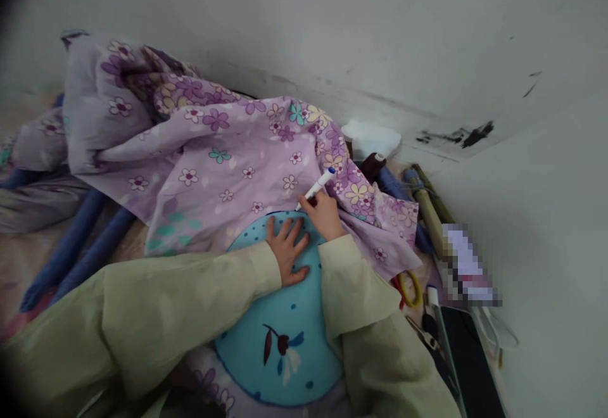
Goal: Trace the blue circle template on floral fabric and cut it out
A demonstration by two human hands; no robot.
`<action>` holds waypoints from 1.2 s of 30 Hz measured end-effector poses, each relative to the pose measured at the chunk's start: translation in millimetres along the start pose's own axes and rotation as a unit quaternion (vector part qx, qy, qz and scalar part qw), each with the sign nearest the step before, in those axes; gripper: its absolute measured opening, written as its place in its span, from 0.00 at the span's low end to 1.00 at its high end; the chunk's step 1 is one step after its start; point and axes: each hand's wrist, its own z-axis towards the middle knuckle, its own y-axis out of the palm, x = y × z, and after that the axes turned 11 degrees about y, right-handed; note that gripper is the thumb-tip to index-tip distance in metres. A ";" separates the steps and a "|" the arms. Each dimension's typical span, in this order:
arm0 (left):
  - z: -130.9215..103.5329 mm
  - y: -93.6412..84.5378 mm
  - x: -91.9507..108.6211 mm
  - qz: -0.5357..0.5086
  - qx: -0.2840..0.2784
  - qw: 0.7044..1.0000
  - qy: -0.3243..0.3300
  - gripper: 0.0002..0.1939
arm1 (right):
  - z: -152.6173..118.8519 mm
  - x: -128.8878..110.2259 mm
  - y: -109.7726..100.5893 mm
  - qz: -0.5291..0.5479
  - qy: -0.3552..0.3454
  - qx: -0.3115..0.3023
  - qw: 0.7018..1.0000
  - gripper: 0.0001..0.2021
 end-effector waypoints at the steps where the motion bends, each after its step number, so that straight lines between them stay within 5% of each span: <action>1: 0.1 -0.7 0.1 0.000 -0.001 1.000 0.000 0.34 | 0.0 1.1 -0.7 0.002 0.002 0.002 1.000 0.13; 15: 6.4 -5.9 -2.4 -0.003 -0.012 1.000 -0.020 0.37 | -3.6 25.6 -8.4 0.144 0.046 0.066 0.986 0.23; 24: 19.9 -1.3 6.1 0.052 -0.002 0.998 -0.045 0.37 | 1.3 29.1 -15.8 0.206 0.058 -0.009 0.977 0.23; 36: 20.6 16.8 2.8 0.048 0.042 0.997 -0.049 0.39 | 3.8 -5.1 -4.3 0.086 -0.015 -0.089 0.992 0.07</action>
